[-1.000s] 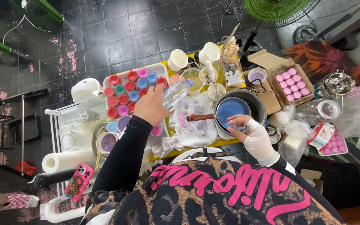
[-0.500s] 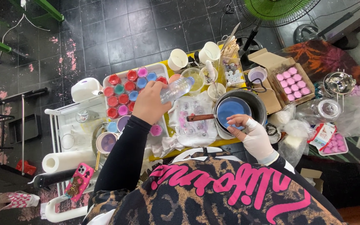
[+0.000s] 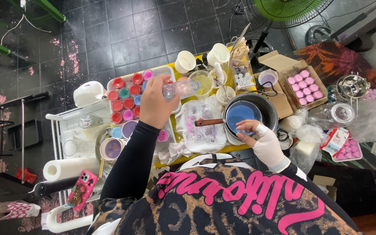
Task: Adding fragrance oil to a pot of melted blue wax and stirring it with a spoon.
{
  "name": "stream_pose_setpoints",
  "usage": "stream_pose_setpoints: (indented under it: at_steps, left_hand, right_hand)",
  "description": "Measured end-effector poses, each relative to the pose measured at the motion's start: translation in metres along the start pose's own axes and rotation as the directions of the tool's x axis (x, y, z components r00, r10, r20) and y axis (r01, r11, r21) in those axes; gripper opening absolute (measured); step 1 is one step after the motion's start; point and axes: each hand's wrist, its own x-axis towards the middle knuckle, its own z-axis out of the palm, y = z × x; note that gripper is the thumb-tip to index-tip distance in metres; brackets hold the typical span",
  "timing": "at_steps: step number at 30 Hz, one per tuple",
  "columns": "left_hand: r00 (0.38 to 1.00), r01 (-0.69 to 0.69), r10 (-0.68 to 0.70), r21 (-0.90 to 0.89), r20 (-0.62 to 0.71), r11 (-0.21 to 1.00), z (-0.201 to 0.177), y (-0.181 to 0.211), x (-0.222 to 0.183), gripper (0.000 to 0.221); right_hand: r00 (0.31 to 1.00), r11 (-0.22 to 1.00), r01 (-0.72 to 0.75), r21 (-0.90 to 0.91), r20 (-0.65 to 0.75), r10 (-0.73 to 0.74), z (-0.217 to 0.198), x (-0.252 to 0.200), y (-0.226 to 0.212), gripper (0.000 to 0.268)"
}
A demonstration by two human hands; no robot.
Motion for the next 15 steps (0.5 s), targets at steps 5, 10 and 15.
stream_pose_setpoints:
  at_steps: [5,10,15]
  left_hand:
    - [0.998,-0.019,0.018,-0.024,-0.066,1.0,-0.001,0.003,0.003,0.05]
    - [0.99,-0.068,0.062,-0.044,-0.124,0.997,-0.003,0.009,0.007,0.049]
    - [0.974,-0.104,0.093,-0.048,-0.205,0.993,-0.011,0.024,0.009,0.04]
  right_hand:
    - [1.0,1.0,-0.012,0.021,0.0,0.012,-0.002,0.0,0.001,0.018]
    - [1.0,1.0,-0.002,0.029,0.002,0.002,-0.002,0.0,-0.005,0.017]
    - [1.0,1.0,0.027,0.015,0.006,-0.027,-0.002,0.002,-0.008,0.018]
